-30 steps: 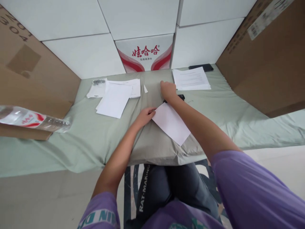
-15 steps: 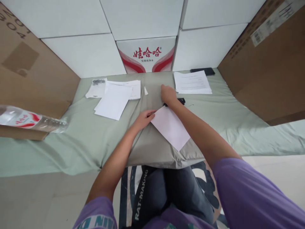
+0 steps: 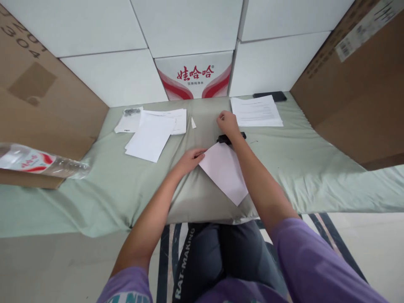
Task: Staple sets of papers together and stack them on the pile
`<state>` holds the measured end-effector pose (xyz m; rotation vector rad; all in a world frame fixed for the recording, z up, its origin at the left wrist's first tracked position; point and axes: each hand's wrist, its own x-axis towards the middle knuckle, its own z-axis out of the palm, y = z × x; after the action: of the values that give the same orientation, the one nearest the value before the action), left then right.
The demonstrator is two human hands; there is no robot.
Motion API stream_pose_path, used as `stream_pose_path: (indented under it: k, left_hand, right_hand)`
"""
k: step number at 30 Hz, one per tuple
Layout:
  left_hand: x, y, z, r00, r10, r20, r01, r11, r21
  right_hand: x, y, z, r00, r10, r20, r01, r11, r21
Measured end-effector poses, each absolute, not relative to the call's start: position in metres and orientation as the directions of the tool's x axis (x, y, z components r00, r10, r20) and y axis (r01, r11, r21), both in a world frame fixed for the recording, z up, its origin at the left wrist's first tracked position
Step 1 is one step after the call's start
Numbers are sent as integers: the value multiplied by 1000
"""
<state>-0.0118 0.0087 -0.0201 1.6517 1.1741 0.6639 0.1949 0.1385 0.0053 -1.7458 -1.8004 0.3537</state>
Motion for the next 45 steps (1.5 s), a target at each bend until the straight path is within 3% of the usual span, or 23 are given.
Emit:
stream_pose_path:
  k: [6,10,15,19,24,28,36,41,45]
  left_hand:
    - [-12,8,-21,405,911,-84,387,-88,918]
    - [-13,5,-14,403,912,-80,437,-115,892]
    - [-22,3,-4,405,912,-58,623,-229,747]
    - [-31,3,-3,380,924,-39,707,-263,656]
    - [-37,3,-2,380,925,-22,685,-265,679]
    - [-49,6,2,325,945,29,673,-253,695]
    - [-100,23,-2,-34,979,203,594,-144,791]
    - [-120,34,-5,-278,935,222,427,-87,900]
    - [-128,38,-6,-365,895,257,319,-139,938]
  right_hand:
    - [207,143,3,211,953,217,620,41,-784]
    - [212,142,8,297,945,140,403,9,-915]
    - [216,133,27,303,949,83,208,19,-978]
    - [212,126,38,149,984,100,273,56,-960]
    - [200,122,41,30,989,147,411,122,-903]
    - [200,116,49,-28,994,107,448,109,-887]
    - [197,103,61,-416,898,-143,480,82,-874]
    - [201,105,59,-547,817,-184,501,143,-854]
    - [207,106,57,-541,821,-185,533,164,-830]
